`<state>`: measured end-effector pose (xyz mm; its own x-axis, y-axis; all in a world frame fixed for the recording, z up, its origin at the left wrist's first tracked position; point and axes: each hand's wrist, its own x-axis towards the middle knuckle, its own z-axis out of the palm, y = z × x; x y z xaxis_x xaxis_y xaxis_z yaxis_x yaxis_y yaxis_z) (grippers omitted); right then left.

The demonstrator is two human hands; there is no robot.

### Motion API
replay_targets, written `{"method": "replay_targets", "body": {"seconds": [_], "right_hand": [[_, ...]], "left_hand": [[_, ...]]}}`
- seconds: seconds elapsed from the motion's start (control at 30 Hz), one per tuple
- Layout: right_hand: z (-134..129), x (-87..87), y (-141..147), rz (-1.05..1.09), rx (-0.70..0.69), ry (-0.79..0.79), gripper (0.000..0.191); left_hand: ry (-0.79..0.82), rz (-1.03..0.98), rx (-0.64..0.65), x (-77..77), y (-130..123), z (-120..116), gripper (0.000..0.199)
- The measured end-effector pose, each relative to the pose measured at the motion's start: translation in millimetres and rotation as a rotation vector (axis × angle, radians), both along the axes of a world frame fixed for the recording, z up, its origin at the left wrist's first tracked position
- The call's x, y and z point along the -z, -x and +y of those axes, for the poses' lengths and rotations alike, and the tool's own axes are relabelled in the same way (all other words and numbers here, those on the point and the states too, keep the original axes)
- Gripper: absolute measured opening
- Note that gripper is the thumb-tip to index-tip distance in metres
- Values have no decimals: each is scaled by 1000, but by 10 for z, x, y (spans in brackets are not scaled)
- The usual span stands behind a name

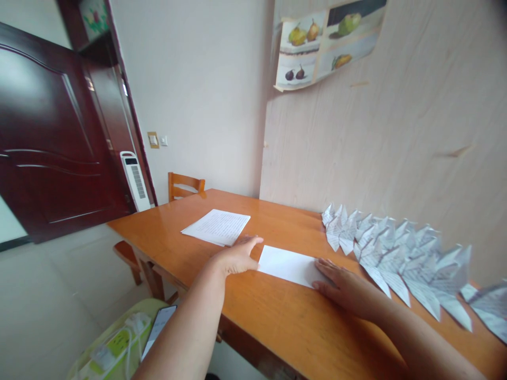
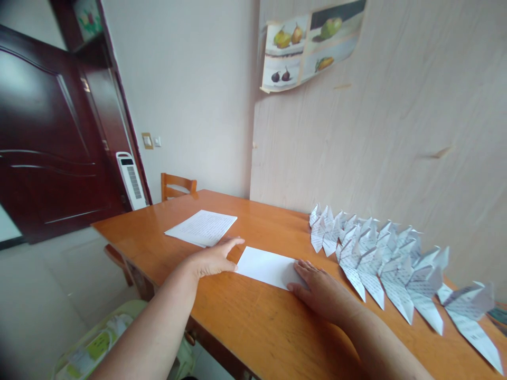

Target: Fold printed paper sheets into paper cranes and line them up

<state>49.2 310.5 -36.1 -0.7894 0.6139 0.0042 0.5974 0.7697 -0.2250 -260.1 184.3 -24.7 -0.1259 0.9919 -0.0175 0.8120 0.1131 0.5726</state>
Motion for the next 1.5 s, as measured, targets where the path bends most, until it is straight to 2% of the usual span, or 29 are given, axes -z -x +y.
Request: {"method": "replay_targets", "body": {"seconds": [0.13, 0.27, 0.33, 0.53, 0.67, 0.8, 1.17, 1.3, 1.4, 1.5], "right_hand": [[32, -20, 0, 106, 80, -13, 64], [86, -59, -30, 252, 246, -62, 56], [110, -68, -50, 255, 277, -99, 53], [131, -35, -63, 135, 146, -183, 43], [97, 11, -42, 73, 153, -193, 48], [70, 26, -22, -6, 163, -173, 54], [36, -13, 20, 20, 141, -115, 55], [5, -64, 49, 245, 149, -38, 49], [-14, -87, 82, 436, 150, 142, 41], [-12, -56, 117, 610, 207, 330, 47]], "left_hand": [[-85, -49, -24, 39, -44, 27, 59], [-193, -12, -25, 66, -141, 82, 54], [-247, 13, 2, 87, -188, 101, 51], [-301, 108, 149, 132, -326, 136, 47], [-329, 170, 203, 103, -400, 145, 40], [-314, 176, 211, 69, -430, 136, 30], [-292, 164, 200, 99, -422, 147, 32], [-294, 174, 201, 99, -414, 146, 34], [-305, 183, 203, 105, -410, 146, 37], [-327, 202, 199, 103, -419, 136, 41]]}}
